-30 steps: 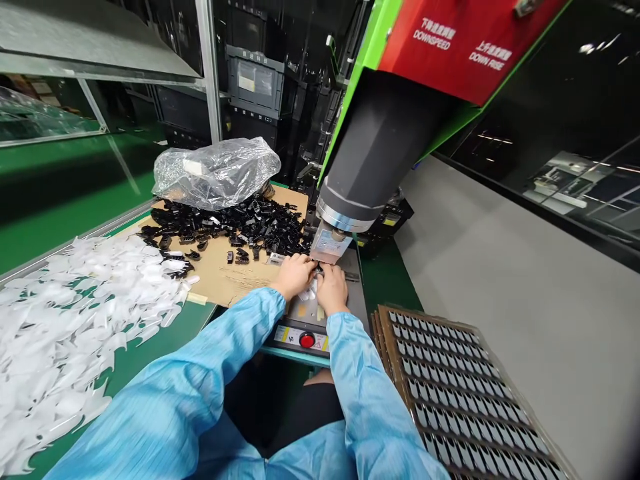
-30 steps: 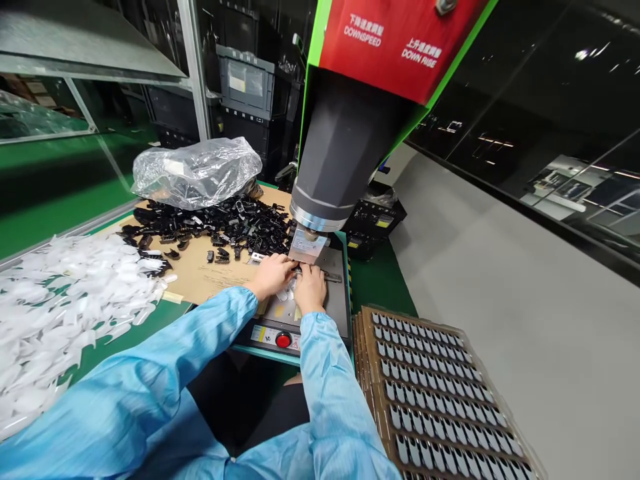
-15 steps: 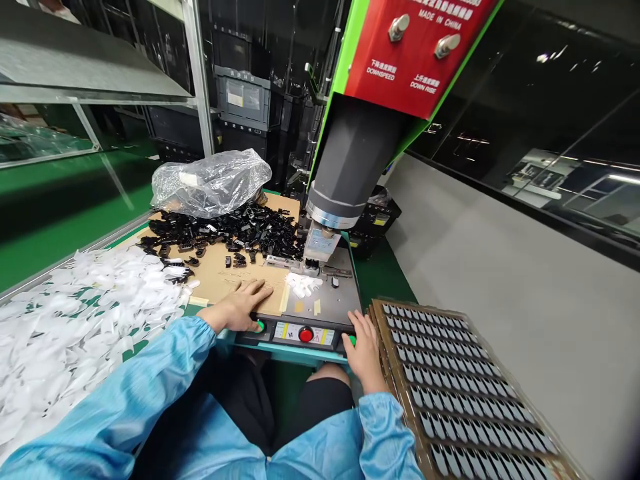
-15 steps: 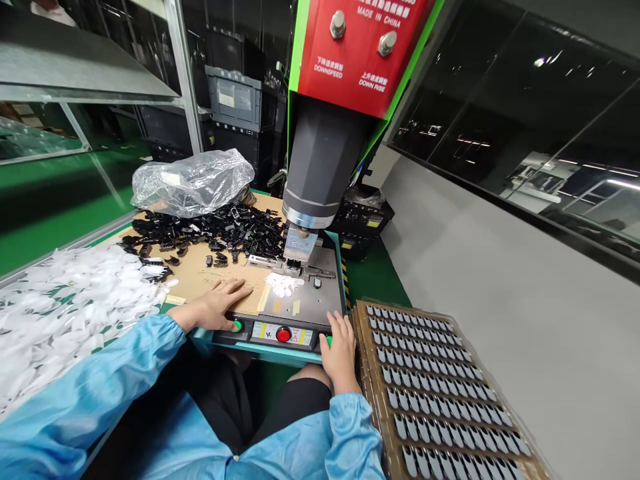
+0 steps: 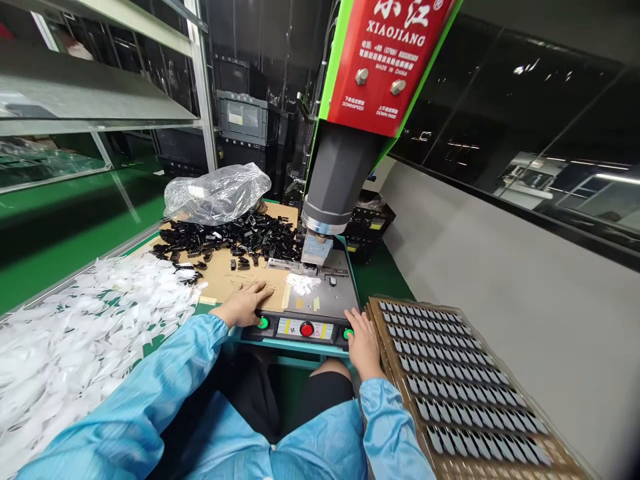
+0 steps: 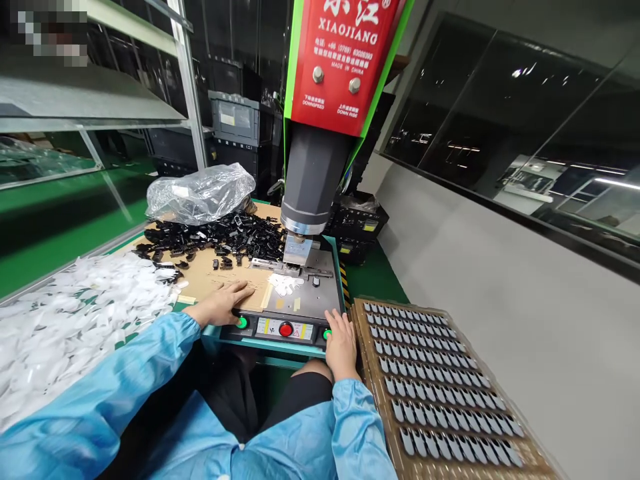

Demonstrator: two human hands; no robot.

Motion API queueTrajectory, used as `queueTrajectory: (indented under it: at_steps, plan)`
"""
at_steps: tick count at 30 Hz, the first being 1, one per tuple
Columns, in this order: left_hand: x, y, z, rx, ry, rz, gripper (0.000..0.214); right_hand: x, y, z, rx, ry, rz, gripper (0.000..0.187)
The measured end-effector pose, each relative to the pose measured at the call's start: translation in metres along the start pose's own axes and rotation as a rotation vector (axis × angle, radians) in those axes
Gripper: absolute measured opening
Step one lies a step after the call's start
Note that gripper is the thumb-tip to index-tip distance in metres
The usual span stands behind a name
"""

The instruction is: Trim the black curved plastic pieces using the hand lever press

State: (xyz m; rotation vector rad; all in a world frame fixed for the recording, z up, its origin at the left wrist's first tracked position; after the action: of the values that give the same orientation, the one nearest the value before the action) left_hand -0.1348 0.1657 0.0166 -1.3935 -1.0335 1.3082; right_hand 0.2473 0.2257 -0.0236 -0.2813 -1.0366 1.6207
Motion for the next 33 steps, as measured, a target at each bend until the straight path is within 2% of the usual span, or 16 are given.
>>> queueTrajectory:
  at_steps: [15,20,23,26,29,33]
  plan:
    - [0.002,0.001,-0.003,0.007,0.009,-0.006,0.111,0.003,0.001,0.003,0.006,0.042,0.008,0.063]
    - [0.001,-0.005,-0.005,0.020,0.003,0.002,0.104,0.011,-0.007,0.011,0.038,0.080,-0.046,0.050]
    - [0.012,-0.017,-0.004,-0.047,0.010,-0.021,0.086,0.032,-0.010,0.022,0.079,0.091,-0.085,0.042]
    - [0.037,-0.038,-0.007,-0.110,0.036,-0.146,0.071,0.067,-0.004,0.037,0.143,0.077,-0.090,0.048]
    - [0.071,-0.054,-0.010,-0.215,-0.003,-0.300,0.073,0.107,0.012,0.048,0.208,0.074,-0.077,0.058]
    - [0.116,-0.059,-0.021,-0.438,-0.060,-0.414,0.080,0.153,0.038,0.056,0.265,0.097,-0.050,0.066]
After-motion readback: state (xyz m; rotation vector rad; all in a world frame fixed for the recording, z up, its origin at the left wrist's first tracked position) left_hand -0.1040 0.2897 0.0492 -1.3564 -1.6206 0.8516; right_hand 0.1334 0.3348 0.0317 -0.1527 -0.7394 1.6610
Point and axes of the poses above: each hand's wrist, its own x-axis towards the middle knuckle, its own y-axis out of the palm, z = x × y, the point moved 8 cm from there along x, towards the middle knuckle, and after that the axes turned 14 degrees about x, right-handed, at the moved point
